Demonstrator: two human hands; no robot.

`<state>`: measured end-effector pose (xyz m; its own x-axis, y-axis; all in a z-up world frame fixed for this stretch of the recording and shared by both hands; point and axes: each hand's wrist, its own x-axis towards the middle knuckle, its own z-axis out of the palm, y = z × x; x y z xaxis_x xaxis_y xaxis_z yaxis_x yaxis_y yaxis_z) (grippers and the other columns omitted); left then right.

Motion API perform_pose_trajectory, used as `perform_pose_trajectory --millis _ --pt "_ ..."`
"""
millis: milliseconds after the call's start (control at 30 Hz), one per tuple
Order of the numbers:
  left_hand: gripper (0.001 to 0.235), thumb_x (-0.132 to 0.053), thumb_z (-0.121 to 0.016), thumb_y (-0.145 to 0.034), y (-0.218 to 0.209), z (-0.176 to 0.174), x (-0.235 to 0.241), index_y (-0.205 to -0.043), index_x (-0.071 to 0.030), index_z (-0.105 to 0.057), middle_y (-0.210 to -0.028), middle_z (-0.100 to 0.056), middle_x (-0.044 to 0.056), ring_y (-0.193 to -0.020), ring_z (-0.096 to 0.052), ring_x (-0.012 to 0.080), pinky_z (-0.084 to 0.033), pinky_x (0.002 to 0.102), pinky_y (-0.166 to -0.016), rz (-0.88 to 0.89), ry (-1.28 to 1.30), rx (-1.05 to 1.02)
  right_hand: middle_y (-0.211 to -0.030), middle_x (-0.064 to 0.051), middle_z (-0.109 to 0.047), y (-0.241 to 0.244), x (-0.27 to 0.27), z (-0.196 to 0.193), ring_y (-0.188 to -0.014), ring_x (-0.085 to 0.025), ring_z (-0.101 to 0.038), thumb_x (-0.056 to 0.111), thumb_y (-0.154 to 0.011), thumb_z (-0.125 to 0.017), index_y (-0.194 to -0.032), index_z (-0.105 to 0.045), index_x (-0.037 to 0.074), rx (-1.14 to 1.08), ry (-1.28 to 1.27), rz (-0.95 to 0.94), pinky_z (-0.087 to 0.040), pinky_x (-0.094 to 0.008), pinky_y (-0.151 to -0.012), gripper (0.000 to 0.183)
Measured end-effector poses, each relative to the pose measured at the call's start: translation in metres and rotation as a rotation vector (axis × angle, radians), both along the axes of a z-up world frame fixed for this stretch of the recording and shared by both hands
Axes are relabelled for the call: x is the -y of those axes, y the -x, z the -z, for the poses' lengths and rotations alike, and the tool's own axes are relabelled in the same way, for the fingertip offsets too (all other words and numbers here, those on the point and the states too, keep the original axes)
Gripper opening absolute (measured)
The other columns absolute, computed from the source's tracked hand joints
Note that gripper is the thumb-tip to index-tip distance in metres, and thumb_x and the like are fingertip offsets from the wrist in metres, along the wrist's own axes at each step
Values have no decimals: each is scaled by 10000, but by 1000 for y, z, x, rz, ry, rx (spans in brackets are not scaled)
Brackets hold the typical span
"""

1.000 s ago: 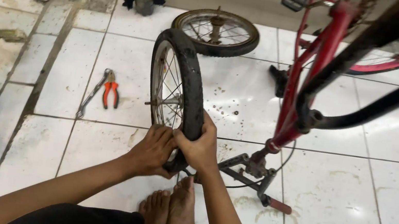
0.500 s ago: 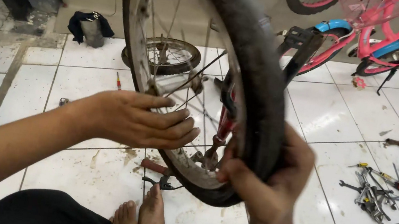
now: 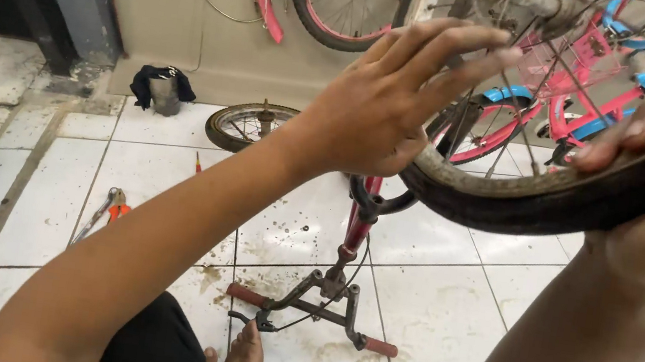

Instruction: The person removes the inner tube from a bicycle wheel using a cloth and hands. They then place the wheel aside and lift the red bicycle frame to position it upright on a stand.

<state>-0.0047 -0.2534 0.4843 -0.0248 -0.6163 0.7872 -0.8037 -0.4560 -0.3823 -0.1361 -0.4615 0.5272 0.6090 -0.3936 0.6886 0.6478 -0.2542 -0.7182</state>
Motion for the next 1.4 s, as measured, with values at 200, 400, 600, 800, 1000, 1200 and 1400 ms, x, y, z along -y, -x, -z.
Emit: perform_pose_trajectory --millis 200,400,600,800,1000,1200,1400 --pt "993 -47 -547 -782 -21 55 19 -1651 -90 -69 -1606 -327 175 -834 -480 156 -462 278 -680 300 295 -436 -1137 -9 -501 -33 71 -12 -793 -139 -580 419 -1151 -391 -1270 -471 179 56 239 30 -480 -217 -676 280" --pt "931 -352 -653 -906 -21 86 31 -1656 -158 -137 -1683 -251 196 -1539 -408 447 -333 664 -1216 429 95 -594 -841 -115 -486 -25 -11 -5 -679 -267 -624 133 -1042 -570 -873 -485 40 219 61 92 -470 -314 -649 211" --pt "701 -424 -699 -953 -15 117 58 -1506 -103 -413 -1453 -552 118 -1309 -564 324 -413 484 -1104 146 124 -360 -792 -88 -489 -41 -30 25 -648 -174 -501 -84 -832 -649 -945 -474 -15 319 206 206 -455 -311 -562 219" --pt "539 -276 -660 -930 -23 146 63 -1369 -10 -497 -1409 -567 161 -1297 -543 306 -470 395 -944 43 35 -371 -670 -69 -491 -56 -42 34 -475 -205 -631 -19 -798 -636 -830 -458 27 192 67 148 -488 -303 -373 187" --pt "557 -219 -591 -845 -29 170 61 -1356 -7 -521 -1348 -594 147 -1302 -547 288 -435 422 -939 -32 -48 -284 -657 -73 -531 -67 -37 56 -455 -188 -619 -16 -749 -619 -789 -470 11 96 74 194 -506 -294 -369 156" --pt "610 -363 -695 -875 -27 175 56 -1338 -38 -465 -1298 -527 105 -1260 -537 296 -429 462 -974 37 -108 -421 -554 -159 -552 -65 -36 71 -445 -239 -650 -118 -694 -608 -784 -548 -35 236 155 77 -511 -302 -435 137" --pt "604 -380 -702 -856 -29 179 57 -1305 -44 -476 -1293 -533 110 -1260 -546 285 -423 449 -977 52 -111 -408 -541 -153 -546 -69 -37 80 -441 -233 -646 -117 -690 -613 -777 -551 -35 251 161 67 -496 -293 -429 135"
